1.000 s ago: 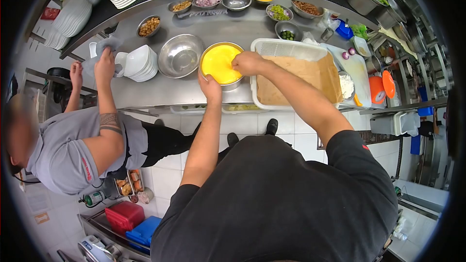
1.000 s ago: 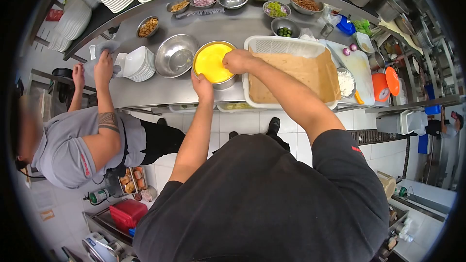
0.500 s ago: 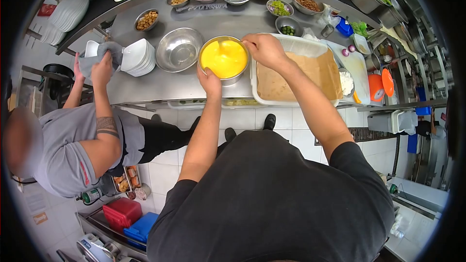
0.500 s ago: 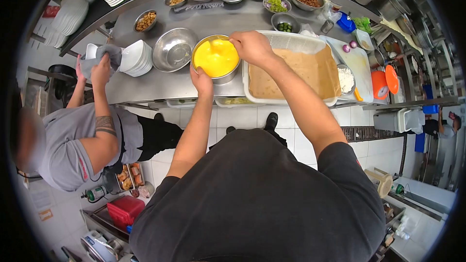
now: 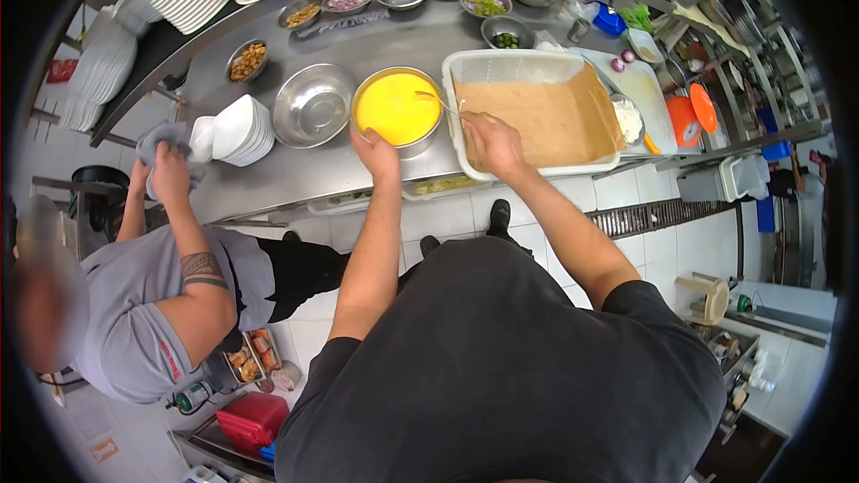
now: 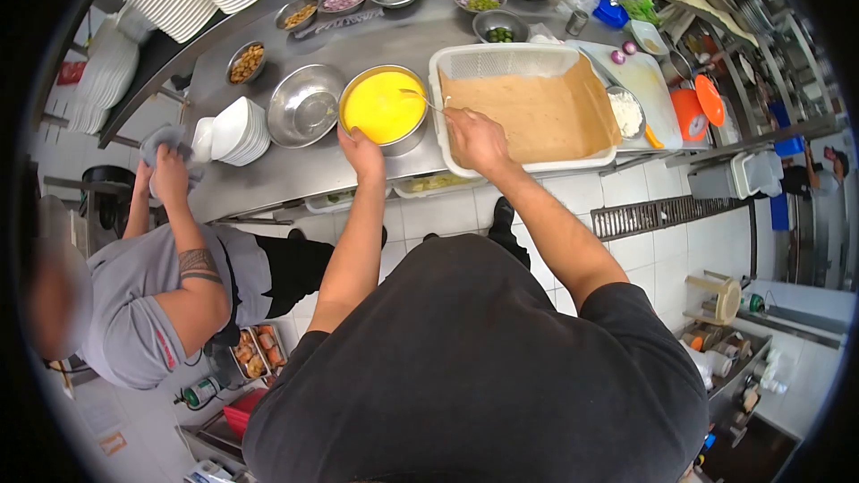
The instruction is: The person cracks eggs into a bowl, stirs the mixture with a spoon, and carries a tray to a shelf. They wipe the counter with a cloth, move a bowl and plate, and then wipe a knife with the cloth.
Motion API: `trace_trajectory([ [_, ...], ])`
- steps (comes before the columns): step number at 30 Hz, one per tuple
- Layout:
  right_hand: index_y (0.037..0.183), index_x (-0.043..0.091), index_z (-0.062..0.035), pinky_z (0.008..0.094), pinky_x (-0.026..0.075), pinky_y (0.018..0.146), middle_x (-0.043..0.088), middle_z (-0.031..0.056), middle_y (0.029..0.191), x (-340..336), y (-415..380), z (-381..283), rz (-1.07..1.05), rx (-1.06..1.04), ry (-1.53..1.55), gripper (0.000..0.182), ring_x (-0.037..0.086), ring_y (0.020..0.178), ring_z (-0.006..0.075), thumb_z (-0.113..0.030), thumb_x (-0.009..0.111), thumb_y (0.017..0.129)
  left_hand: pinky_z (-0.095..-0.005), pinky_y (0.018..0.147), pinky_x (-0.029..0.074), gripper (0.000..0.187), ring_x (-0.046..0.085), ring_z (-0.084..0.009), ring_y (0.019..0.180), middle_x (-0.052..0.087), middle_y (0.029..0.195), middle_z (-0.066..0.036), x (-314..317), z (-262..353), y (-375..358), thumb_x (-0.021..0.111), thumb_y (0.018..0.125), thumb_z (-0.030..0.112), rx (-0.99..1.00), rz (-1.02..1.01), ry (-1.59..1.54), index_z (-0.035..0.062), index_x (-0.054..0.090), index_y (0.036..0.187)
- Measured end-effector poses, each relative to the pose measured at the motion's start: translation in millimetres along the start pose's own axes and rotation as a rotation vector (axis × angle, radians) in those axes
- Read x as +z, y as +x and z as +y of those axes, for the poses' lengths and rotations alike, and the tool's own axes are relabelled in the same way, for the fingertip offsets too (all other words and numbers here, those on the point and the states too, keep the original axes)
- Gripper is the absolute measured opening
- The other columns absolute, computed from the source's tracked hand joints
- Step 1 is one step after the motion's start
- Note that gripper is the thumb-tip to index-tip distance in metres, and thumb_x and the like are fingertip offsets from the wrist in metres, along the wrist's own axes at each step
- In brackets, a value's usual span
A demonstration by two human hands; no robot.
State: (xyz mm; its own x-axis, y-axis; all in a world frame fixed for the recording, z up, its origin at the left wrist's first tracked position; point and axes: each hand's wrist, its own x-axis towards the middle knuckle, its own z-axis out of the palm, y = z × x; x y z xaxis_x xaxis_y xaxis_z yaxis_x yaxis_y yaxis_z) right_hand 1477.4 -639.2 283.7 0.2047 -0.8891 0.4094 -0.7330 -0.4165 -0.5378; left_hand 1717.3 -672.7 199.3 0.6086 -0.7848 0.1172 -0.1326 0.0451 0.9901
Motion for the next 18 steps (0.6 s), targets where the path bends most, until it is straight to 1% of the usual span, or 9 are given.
trace_trajectory([
  [2,0.117,0.071,-0.0086,0.0481,0.055,0.079,0.072,0.0150,0.096,-1,2,0,0.072,-0.030,0.013,0.023,0.069,0.092,0.0377,-0.018,0.060,0.099,-0.0399,0.110,0.043,0.043,0.058,-0.0326,0.129,0.056,0.142,-0.022,2,-4,2,0.038,0.107,0.009,0.001,0.009,-0.057,-0.0047,0.043,0.148],
  [5,0.117,0.072,-0.0092,0.0477,0.056,0.080,0.073,0.0149,0.098,-9,2,-8,0.082,-0.018,0.024,0.024,0.070,0.093,0.0369,-0.018,0.060,0.099,-0.0393,0.109,0.043,0.044,0.057,-0.0323,0.129,0.056,0.141,-0.023,1,-8,3,0.040,0.107,0.009,-0.010,0.007,-0.058,-0.0050,0.042,0.149],
  [8,0.117,0.072,-0.0103,0.0459,0.056,0.079,0.074,0.0138,0.100,-2,-6,-8,0.168,-0.036,0.026,0.023,0.070,0.094,0.0350,-0.015,0.062,0.097,-0.0392,0.107,0.046,0.047,0.059,-0.0309,0.125,0.058,0.139,-0.022,-3,-3,2,0.043,0.104,0.007,0.081,0.005,0.154,-0.0049,0.041,0.149],
  [10,0.117,0.072,-0.0106,0.0450,0.057,0.080,0.074,0.0133,0.101,12,-13,12,0.004,-0.067,-0.028,0.024,0.070,0.095,0.0345,-0.013,0.062,0.096,-0.0396,0.104,0.047,0.047,0.062,-0.0314,0.118,0.060,0.135,-0.022,1,0,1,0.042,0.099,0.002,0.004,-0.078,-0.313,-0.0055,0.048,0.145],
  [11,0.117,0.072,-0.0107,0.0445,0.057,0.081,0.074,0.0130,0.102,13,-11,20,-0.073,-0.076,-0.058,0.024,0.070,0.095,0.0342,-0.012,0.063,0.095,-0.0370,0.098,0.051,0.050,0.065,-0.0284,0.110,0.065,0.129,-0.020,3,4,-1,0.041,0.095,-0.001,0.076,-0.047,-0.287,-0.0070,0.049,0.144],
  [12,0.117,0.072,-0.0107,0.0448,0.057,0.082,0.074,0.0134,0.102,9,-8,16,-0.009,-0.091,-0.019,0.025,0.070,0.096,0.0344,-0.012,0.061,0.095,-0.0379,0.100,0.051,0.052,0.065,-0.0291,0.114,0.064,0.130,-0.020,1,6,0,0.041,0.094,-0.002,0.067,-0.076,-0.260,-0.0073,0.048,0.145],
  [14,0.117,0.073,-0.0105,0.0456,0.056,0.085,0.074,0.0141,0.104,-5,0,-4,0.095,-0.101,0.061,0.026,0.070,0.098,0.0349,-0.014,0.058,0.095,-0.0402,0.105,0.048,0.047,0.060,-0.0311,0.125,0.056,0.142,-0.023,0,2,1,0.041,0.101,0.005,0.042,-0.074,-0.205,-0.0069,0.046,0.147],
  [16,0.116,0.074,-0.0101,0.0467,0.056,0.088,0.074,0.0147,0.106,-23,8,-20,0.179,-0.087,0.151,0.027,0.069,0.101,0.0356,-0.016,0.056,0.096,-0.0404,0.109,0.045,0.048,0.057,-0.0307,0.129,0.053,0.146,-0.022,-2,-5,3,0.039,0.105,0.008,0.012,-0.099,-0.200,-0.0046,0.039,0.152],
  [18,0.113,0.074,-0.0093,0.0472,0.055,0.089,0.074,0.0144,0.107,-18,10,-1,-0.101,-0.024,-0.005,0.025,0.068,0.102,0.0360,-0.016,0.057,0.096,-0.0416,0.113,0.041,0.051,0.053,-0.0305,0.134,0.049,0.151,-0.020,-3,-4,1,0.039,0.108,0.013,-0.035,-0.129,-0.209,-0.0017,0.033,0.156],
])
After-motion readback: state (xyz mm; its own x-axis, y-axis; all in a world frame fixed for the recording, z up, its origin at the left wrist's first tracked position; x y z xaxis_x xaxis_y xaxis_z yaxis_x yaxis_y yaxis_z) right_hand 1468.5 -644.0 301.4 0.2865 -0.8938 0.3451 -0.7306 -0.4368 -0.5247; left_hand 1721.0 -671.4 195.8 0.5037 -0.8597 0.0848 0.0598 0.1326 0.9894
